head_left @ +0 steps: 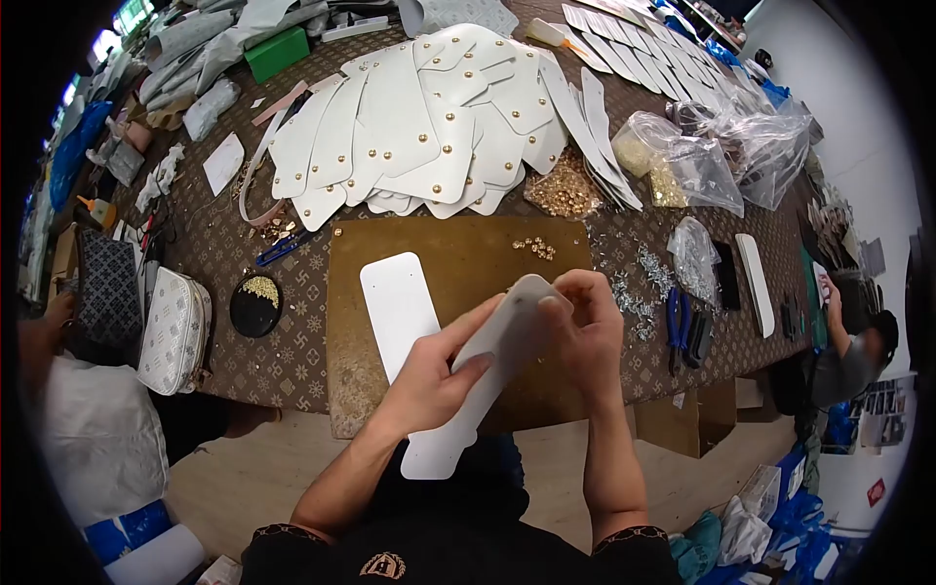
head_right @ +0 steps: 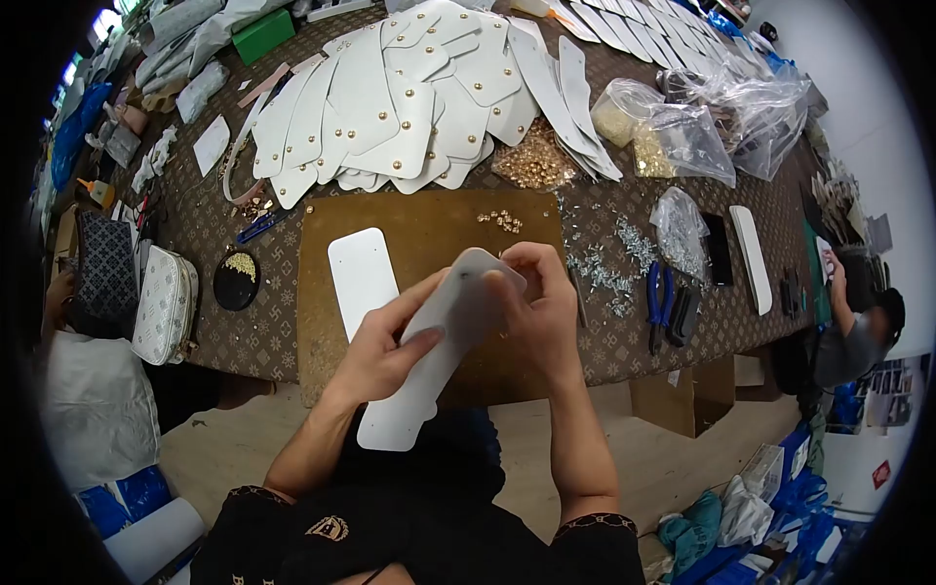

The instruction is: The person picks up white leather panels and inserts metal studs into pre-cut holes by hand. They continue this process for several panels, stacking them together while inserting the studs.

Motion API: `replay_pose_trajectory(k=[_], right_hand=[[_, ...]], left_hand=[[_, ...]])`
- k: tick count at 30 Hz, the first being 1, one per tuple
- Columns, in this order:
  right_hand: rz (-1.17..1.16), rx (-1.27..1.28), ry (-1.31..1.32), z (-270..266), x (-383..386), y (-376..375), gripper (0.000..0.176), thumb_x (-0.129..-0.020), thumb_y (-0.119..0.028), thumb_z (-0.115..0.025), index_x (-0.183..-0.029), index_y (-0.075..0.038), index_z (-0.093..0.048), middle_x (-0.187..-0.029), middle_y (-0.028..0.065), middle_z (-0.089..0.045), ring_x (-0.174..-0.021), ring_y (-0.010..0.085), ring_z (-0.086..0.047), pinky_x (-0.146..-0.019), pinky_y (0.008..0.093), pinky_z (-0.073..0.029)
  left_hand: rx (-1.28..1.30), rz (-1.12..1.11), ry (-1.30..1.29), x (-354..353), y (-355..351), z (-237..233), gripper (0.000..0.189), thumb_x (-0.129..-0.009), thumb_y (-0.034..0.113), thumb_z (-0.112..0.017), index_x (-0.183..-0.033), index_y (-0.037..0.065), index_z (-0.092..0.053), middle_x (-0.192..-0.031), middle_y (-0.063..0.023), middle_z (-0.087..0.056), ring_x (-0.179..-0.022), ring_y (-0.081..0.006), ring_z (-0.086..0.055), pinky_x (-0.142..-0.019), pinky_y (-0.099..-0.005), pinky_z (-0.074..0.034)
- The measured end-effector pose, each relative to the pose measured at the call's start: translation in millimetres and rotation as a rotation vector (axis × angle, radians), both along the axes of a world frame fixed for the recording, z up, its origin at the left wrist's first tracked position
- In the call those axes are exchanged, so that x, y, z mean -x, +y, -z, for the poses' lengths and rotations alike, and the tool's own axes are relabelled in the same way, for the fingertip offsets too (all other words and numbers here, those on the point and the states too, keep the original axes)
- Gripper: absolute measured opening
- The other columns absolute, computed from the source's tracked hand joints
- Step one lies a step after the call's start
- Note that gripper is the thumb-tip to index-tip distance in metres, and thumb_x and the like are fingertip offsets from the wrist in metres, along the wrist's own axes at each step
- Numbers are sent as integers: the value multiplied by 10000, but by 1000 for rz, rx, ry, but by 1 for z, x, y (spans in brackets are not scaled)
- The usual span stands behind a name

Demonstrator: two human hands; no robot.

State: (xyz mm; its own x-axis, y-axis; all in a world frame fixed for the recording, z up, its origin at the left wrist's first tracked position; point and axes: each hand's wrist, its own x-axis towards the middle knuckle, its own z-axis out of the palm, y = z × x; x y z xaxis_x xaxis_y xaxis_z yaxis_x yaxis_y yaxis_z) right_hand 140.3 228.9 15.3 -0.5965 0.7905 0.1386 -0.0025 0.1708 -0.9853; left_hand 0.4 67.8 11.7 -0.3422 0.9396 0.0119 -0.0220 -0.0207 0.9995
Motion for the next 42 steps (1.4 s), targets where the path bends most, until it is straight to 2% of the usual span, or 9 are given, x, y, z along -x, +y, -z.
replay_pose_trajectory(k=[1, 3, 4, 7, 10, 26, 35, 38, 42], right_hand=[[-1, 2, -3, 0, -6, 3, 185, -962, -86, -744, -1108, -47, -637, -931, 1, -634, -848, 62, -592, -740, 241, -506], [87, -120, -359, 2, -21, 12, 186, -940, -62, -749, -1099, -26, -659, -906, 15, -645, -836, 94, -603, -733, 262, -498], [88, -118, -362, 8, -27, 11, 186, -940, -62, -749, -1099, -26, -659, -906, 15, -645, -836, 94, -603, -733, 262, -498], [-108, -498, -477, 28, -37, 10, 149, -851, -25, -778, -994, -34, -738, -904, 98, -660, -851, 256, -638, -758, 348, -508], [-95, -621, -515, 33, -36, 9, 136, -837, -32, -785, -967, -45, -747, -903, 102, -661, -885, 296, -630, -788, 389, -505], [-94, -519, -532, 25, -38, 14, 59, -884, -66, -742, -918, -34, -706, -903, 128, -650, -897, 349, -622, -786, 437, -503], [-170, -650, -564, 21, -34, 17, 75, -871, -63, -747, -911, -31, -692, -899, 128, -634, -892, 350, -621, -785, 452, -501], [-174, -617, -539, 20, -35, 19, 70, -889, -35, -724, -939, -28, -675, -905, 134, -648, -846, 353, -635, -761, 421, -517], [-47, -335, -377, 20, -40, 24, 32, -954, -17, -671, -980, -14, -653, -905, 109, -679, -785, 242, -670, -716, 331, -528]], left_hand=[[1, -66, -141, 0, -1, 3, 584, -972, -64, -578, -1538, 1, -451, -1414, -150, -632, -1303, -206, -597, -1084, -323, -459], [30, -188, -287, 9, -4, 9, 513, -983, -46, -596, -1485, -40, -490, -1314, -119, -673, -1193, -152, -631, -1016, -291, -493], [85, -257, -324, 13, -5, 13, 444, -994, 1, -620, -1428, -43, -536, -1223, -109, -709, -1059, -124, -675, -919, -272, -537], [81, -325, -483, 21, -7, 14, 396, -1006, 57, -639, -1383, -36, -565, -1148, -97, -728, -954, -109, -693, -839, -265, -561], [73, -353, -508, 17, -5, 12, 375, -1011, 91, -650, -1355, -40, -577, -1145, -102, -726, -944, -113, -697, -827, -272, -571], [61, -359, -542, 15, -3, 9, 371, -1012, 98, -655, -1347, -43, -580, -1148, -84, -725, -941, -102, -688, -834, -275, -565], [47, -382, -528, 14, -2, 13, 346, -989, 120, -688, -1304, -7, -618, -1106, -82, -741, -897, -118, -711, -801, -285, -577], [43, -394, -536, 14, -2, 11, 345, -989, 120, -689, -1302, -6, -620, -1107, -82, -741, -897, -117, -710, -805, -284, -577], [56, -366, -522, 14, -2, 13, 375, -1014, 108, -657, -1347, -44, -576, -1145, -89, -723, -943, -101, -689, -833, -264, -563]])
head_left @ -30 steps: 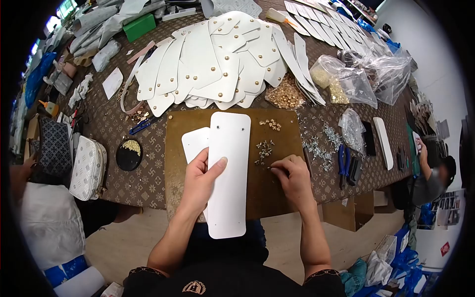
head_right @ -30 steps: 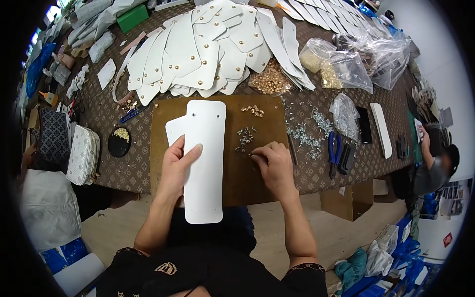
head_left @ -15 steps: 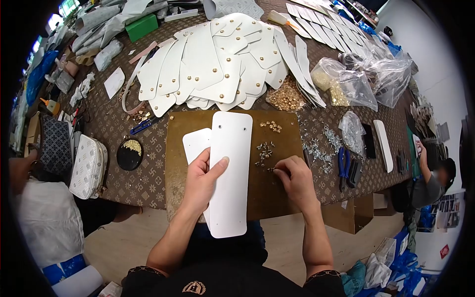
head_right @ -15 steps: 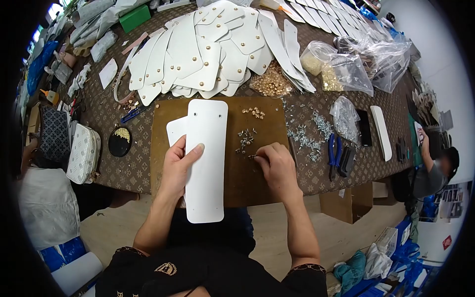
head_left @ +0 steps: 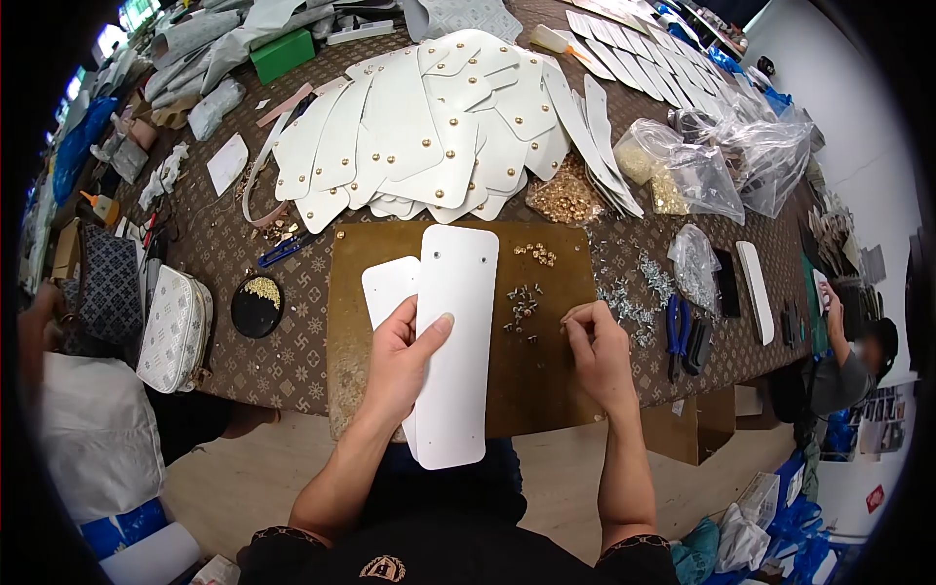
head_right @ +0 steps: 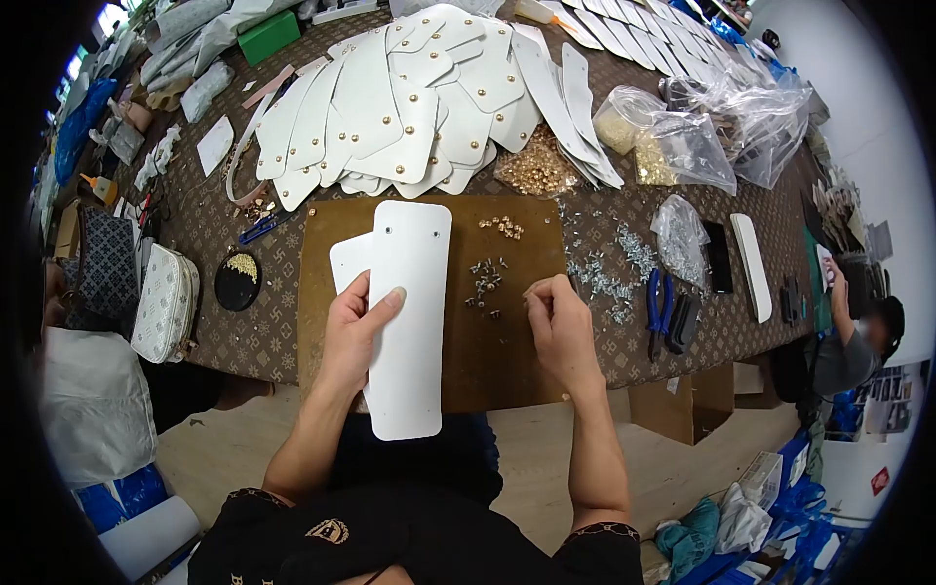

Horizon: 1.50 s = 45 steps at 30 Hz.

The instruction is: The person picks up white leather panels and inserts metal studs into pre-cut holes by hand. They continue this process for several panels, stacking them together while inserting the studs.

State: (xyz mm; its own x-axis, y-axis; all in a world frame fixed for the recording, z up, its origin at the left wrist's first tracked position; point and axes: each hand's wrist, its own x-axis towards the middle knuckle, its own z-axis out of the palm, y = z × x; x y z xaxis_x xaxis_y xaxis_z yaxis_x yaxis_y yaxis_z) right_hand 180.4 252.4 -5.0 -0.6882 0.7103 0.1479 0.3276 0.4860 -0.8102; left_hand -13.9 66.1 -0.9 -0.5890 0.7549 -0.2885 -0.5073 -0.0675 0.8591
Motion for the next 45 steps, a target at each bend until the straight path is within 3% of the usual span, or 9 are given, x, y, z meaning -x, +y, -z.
replay_pose_trajectory(k=[4, 9, 13, 20, 25, 32, 34, 42, 45], right_hand=[[93, 251, 145, -16, 6, -8, 38, -995, -25, -657, -1013, 8, -658, -918, 62, -692, -834, 117, -669, -743, 262, -534], [-93, 311, 233, -29, 12, -29, 58, -971, 49, -650, -1017, 16, -664, -959, 67, -673, -898, 140, -666, -842, 255, -530], [-237, 370, 359, -22, 13, -54, 146, -900, 108, -709, -1014, 19, -691, -1062, 93, -648, -1012, 183, -653, -899, 290, -537], [-206, 382, 322, 8, 18, -77, 124, -901, 88, -725, -1001, 13, -719, -1102, 97, -646, -1015, 172, -653, -860, 287, -556], [-163, 623, 354, 16, 13, -76, 85, -940, 77, -697, -1012, 34, -706, -1133, 88, -653, -999, 137, -646, -838, 268, -551], [-139, 653, 390, 17, 17, -74, 76, -948, 54, -708, -1019, 27, -696, -1023, 51, -684, -917, 112, -651, -804, 246, -543], [16, 715, 375, 10, 20, -80, 89, -950, 5, -731, -1029, 11, -691, -982, 32, -692, -898, 100, -651, -799, 243, -540], [-87, 619, 151, 7, 19, -75, 139, -988, -61, -709, -1097, 21, -685, -973, 13, -699, -902, 76, -630, -817, 244, -520], [-83, 565, 180, 7, 17, -70, 149, -990, -71, -705, -1105, 22, -691, -940, 17, -699, -875, 78, -631, -793, 246, -518]], left_hand=[[-3, -5, 15, -2, 3, 1, 373, -1020, 109, -650, -1351, -43, -572, -1149, -86, -722, -945, -98, -686, -831, -263, -561], [-57, -84, 55, -5, 10, -2, 349, -1035, 114, -632, -1346, -35, -578, -1137, -73, -720, -931, -89, -675, -819, -259, -551], [-141, -337, 125, 1, 15, -5, 310, -1054, 133, -613, -1321, -20, -575, -1125, -55, -704, -943, -67, -639, -823, -245, -523], [-274, -518, 264, -5, 21, -17, 248, -1074, 150, -582, -1263, -8, -549, -1078, -52, -678, -918, -52, -595, -821, -241, -495], [-315, -530, 241, -9, 23, -20, 246, -1077, 142, -571, -1268, -8, -534, -1080, -56, -673, -928, -57, -595, -826, -243, -492], [-364, -488, 213, -10, 21, -13, 295, -1079, 133, -557, -1329, -12, -503, -1161, -83, -667, -991, -83, -616, -878, -261, -497], [-378, -461, 217, -11, 20, -16, 308, -1078, 130, -554, -1344, -14, -496, -1176, -88, -666, -1001, -88, -619, -890, -268, -501], [-432, -373, 156, -17, 16, -9, 354, -1071, 140, -572, -1378, -12, -483, -1203, -97, -665, -1029, -104, -632, -882, -281, -521], [-217, -249, 138, -17, 7, -1, 325, -1059, 183, -620, -1305, -23, -570, -1137, -87, -694, -986, -114, -651, -840, -280, -532]])
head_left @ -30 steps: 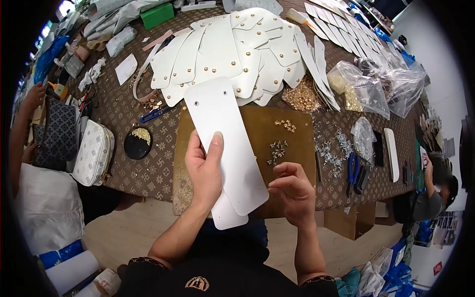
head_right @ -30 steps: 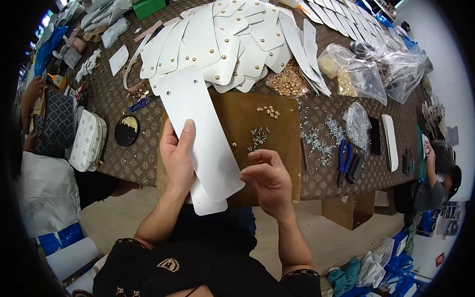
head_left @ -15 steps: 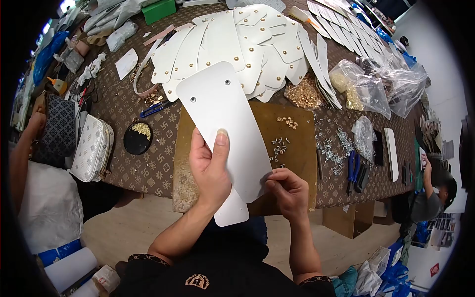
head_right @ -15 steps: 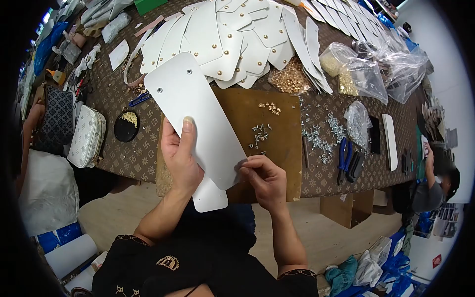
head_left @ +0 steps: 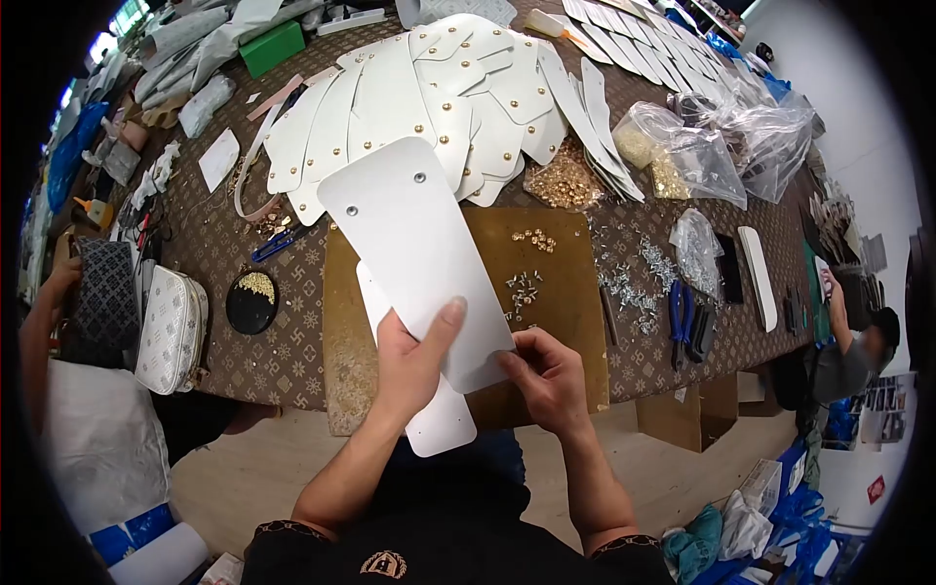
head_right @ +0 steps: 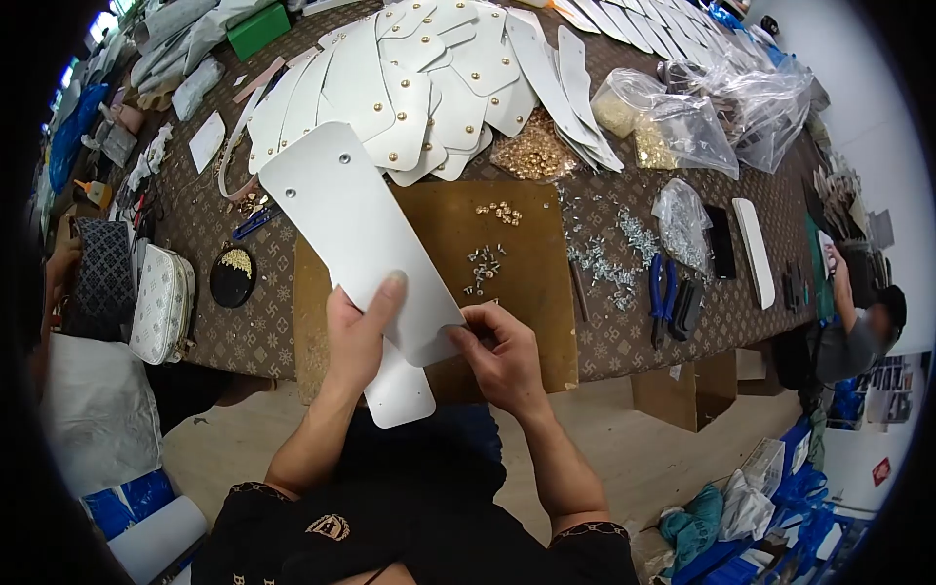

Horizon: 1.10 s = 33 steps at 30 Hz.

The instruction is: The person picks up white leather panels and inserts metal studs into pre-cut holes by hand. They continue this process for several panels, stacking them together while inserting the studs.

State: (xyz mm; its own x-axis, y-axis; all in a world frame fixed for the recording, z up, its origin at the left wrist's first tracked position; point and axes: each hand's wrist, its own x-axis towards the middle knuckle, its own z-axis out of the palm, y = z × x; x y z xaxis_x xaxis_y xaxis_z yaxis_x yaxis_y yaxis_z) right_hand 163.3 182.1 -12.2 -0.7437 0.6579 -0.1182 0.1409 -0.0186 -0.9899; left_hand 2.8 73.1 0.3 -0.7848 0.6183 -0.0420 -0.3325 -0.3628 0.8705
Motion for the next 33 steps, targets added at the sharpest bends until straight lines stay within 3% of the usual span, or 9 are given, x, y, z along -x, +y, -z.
replay_pose_trajectory(k=[3, 7, 13, 16, 20, 23, 26, 28, 33], right_hand=[[137, 35, -27, -10, 3, 16, 154, -988, -86, -711, -1106, 12, -702, -947, 32, -696, -848, 87, -634, -760, 247, -514], [141, -706, -253, 2, 5, 61, 140, -942, -84, -726, -1067, -21, -722, -945, 128, -669, -812, 256, -674, -731, 350, -540], [109, -874, -272, 20, 18, 75, 115, -904, -102, -742, -1004, -47, -742, -953, 139, -671, -847, 347, -659, -754, 447, -516], [70, -898, -230, 23, 17, 84, 111, -882, -44, -752, -991, -27, -741, -901, 135, -660, -795, 316, -662, -707, 377, -530], [46, -894, -228, 17, 12, 85, 86, -889, -38, -747, -964, -7, -719, -898, 130, -665, -778, 276, -664, -696, 364, -526], [87, -676, -260, -2, 7, 77, 74, -917, -35, -734, -961, 12, -696, -921, 75, -694, -765, 196, -657, -681, 332, -516], [125, -297, -305, -14, 2, 63, 58, -936, -28, -731, -963, 4, -691, -1042, 84, -714, -949, 157, -667, -835, 291, -532], [92, -139, 139, -8, 2, 45, 99, -926, 11, -739, -1005, 19, -681, -1179, 103, -700, -1044, 150, -655, -913, 308, -536], [65, -184, 362, -4, 18, 12, 175, -880, 55, -770, -1025, 8, -686, -1207, 128, -677, -1065, 195, -660, -944, 331, -540]], left_hand=[[292, 242, 216, 2, -9, 17, 299, -1040, 226, -666, -1192, -32, -659, -1046, -77, -723, -915, -123, -667, -791, -282, -541], [229, 124, 75, 3, -13, 21, 297, -1030, 242, -686, -1140, -33, -695, -994, -79, -736, -869, -124, -672, -762, -287, -546], [255, 69, 71, 8, -13, 9, 319, -1021, 259, -701, -1153, -32, -687, -1008, -80, -733, -881, -126, -672, -771, -293, -548], [244, 58, 52, 10, -11, 12, 320, -1021, 259, -701, -1158, -29, -686, -1008, -75, -731, -884, -125, -671, -781, -291, -547], [213, 46, 11, 13, -11, 12, 300, -1026, 246, -683, -1166, -19, -678, -1055, -75, -728, -919, -119, -677, -818, -286, -547], [181, -38, -17, 12, -6, 6, 278, -1037, 228, -669, -1170, -16, -671, -1070, -76, -720, -929, -112, -671, -815, -275, -544], [185, -109, 12, 10, 1, 10, 304, -1030, 256, -691, -1139, -28, -691, -1011, -67, -727, -887, -105, -659, -799, -276, -537], [157, -132, 8, 5, 8, 8, 291, -1030, 248, -692, -1126, -26, -698, -1008, -63, -729, -891, -102, -660, -799, -272, -535], [80, -104, -16, -12, 19, -3, 254, -1027, 221, -699, -1100, -22, -712, -1017, -53, -732, -916, -92, -659, -802, -260, -528]])
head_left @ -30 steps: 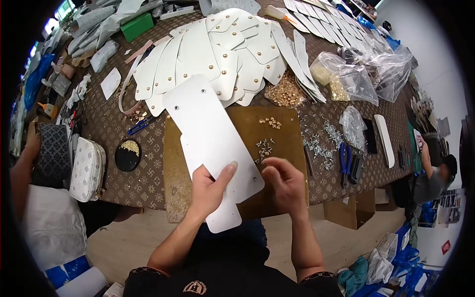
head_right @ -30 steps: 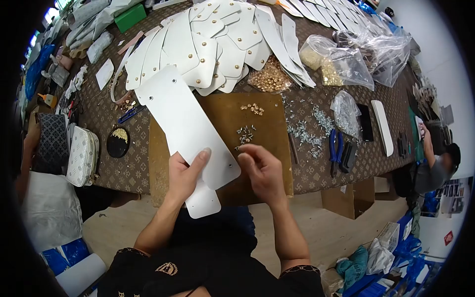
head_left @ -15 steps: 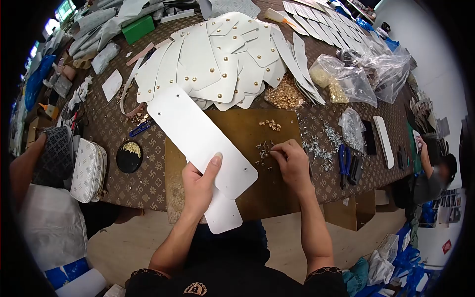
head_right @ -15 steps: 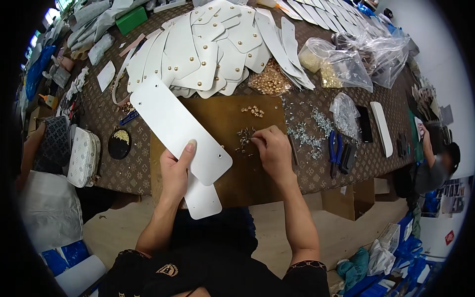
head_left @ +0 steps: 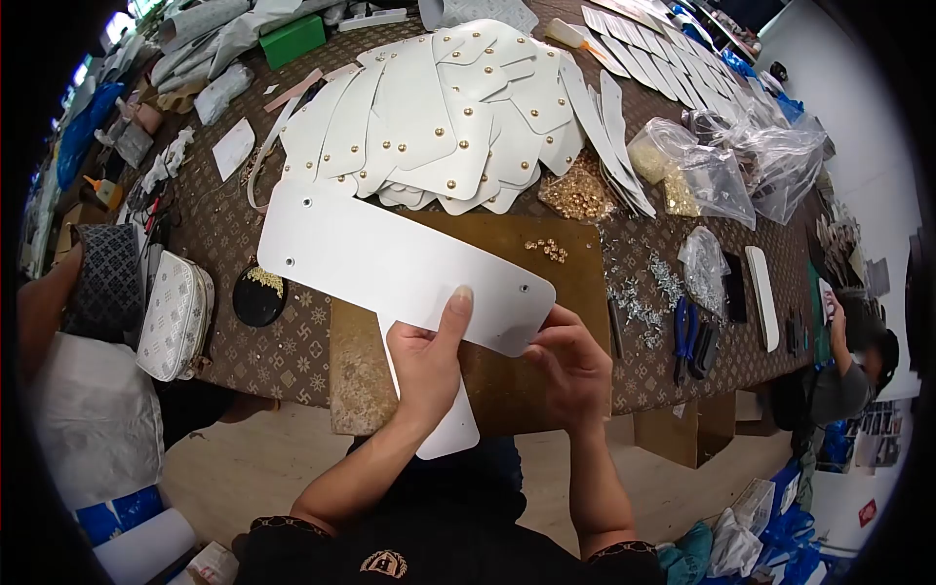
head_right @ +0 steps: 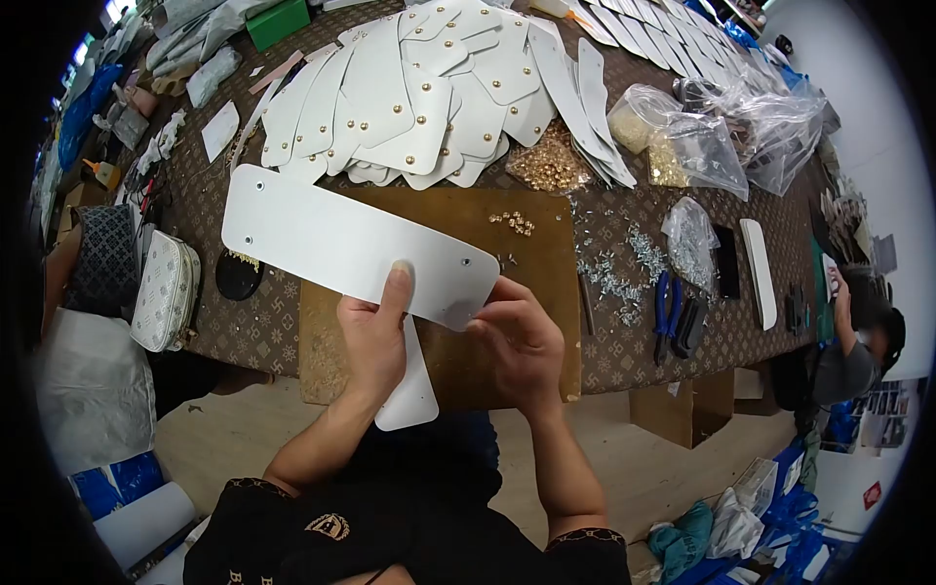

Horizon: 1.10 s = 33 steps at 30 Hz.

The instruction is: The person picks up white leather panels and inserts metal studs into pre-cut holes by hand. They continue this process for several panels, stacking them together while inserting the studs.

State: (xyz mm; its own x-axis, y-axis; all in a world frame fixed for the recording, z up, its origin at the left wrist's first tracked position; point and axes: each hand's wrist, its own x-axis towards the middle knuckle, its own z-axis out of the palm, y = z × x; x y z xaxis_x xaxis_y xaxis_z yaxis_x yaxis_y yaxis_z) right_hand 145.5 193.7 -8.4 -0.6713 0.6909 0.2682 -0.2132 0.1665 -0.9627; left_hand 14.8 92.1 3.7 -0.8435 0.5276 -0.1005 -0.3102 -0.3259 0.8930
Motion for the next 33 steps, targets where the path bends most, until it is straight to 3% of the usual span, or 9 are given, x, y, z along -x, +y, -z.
replay_pose_trajectory(k=[6, 8, 14, 22, 27, 29, 30, 32, 33], right_hand=[[31, -65, -32, 10, 3, -7, 150, -877, 98, -749, -988, 25, -679, -1137, 130, -661, -1076, 210, -651, -961, 341, -524], [60, -84, -31, 10, 6, -7, 153, -871, 111, -748, -982, 30, -680, -1120, 124, -659, -1072, 207, -654, -957, 340, -526], [166, -160, -52, 11, 6, -4, 164, -834, 77, -803, -961, 18, -717, -1053, 119, -703, -961, 199, -693, -841, 305, -559], [192, 230, 10, 7, 4, -13, 147, -894, 82, -746, -971, 0, -651, -934, 27, -654, -830, 91, -630, -743, 250, -531], [35, 199, -88, -4, -2, 0, 125, -915, 52, -739, -1001, 2, -663, -949, 45, -689, -807, 100, -650, -730, 246, -539], [-64, 241, -157, -14, -4, 5, 120, -921, 38, -740, -1011, 4, -668, -946, 54, -701, -799, 103, -658, -724, 244, -540], [0, 237, -93, -18, 0, 11, 120, -926, 35, -735, -1026, 10, -675, -939, 65, -712, -799, 105, -665, -724, 246, -542], [157, 187, -73, -31, 9, 27, 122, -934, 30, -727, -1049, 18, -688, -922, 76, -724, -796, 107, -676, -710, 248, -541], [255, 143, -118, -39, 14, 41, 122, -938, 27, -723, -1057, 20, -694, -911, 77, -726, -794, 107, -680, -696, 247, -537]], left_hand=[[-95, -8, 6, -9, 4, -1, 229, -1018, 199, -712, -1112, -10, -715, -1038, -35, -730, -942, -87, -652, -822, -255, -522], [-82, 54, 24, -9, 2, 3, 278, -1029, 215, -691, -1206, 3, -656, -1137, -43, -699, -1045, -121, -646, -935, -298, -513], [-123, 36, 54, -11, 4, 1, 271, -1017, 193, -707, -1213, 15, -646, -1123, -31, -693, -1035, -121, -646, -927, -295, -515], [-81, 88, 180, -11, 0, 11, 202, -1005, 127, -703, -1163, 7, -667, -1076, -37, -701, -996, -121, -651, -890, -294, -522], [-42, 153, 243, 4, 5, -3, 179, -1005, 115, -693, -1137, -3, -676, -1065, -42, -705, -990, -120, -652, -874, -291, -524], [191, 434, 339, 22, 10, -13, 277, -1013, 126, -699, -1235, -28, -639, -1149, -75, -706, -1028, -137, -658, -885, -294, -531], [186, 433, 343, 24, 18, -19, 277, -1013, 126, -699, -1235, -28, -639, -1149, -75, -706, -1028, -137, -658, -885, -294, -531], [-203, 463, 82, 27, 37, -32, 433, -1014, 168, -703, -1371, -25, -553, -1235, -105, -685, -1079, -148, -653, -921, -291, -527], [-128, 482, 128, 32, 38, -39, 590, -997, 219, -726, -1464, -26, -463, -1304, -142, -661, -1154, -182, -642, -974, -314, -518]])
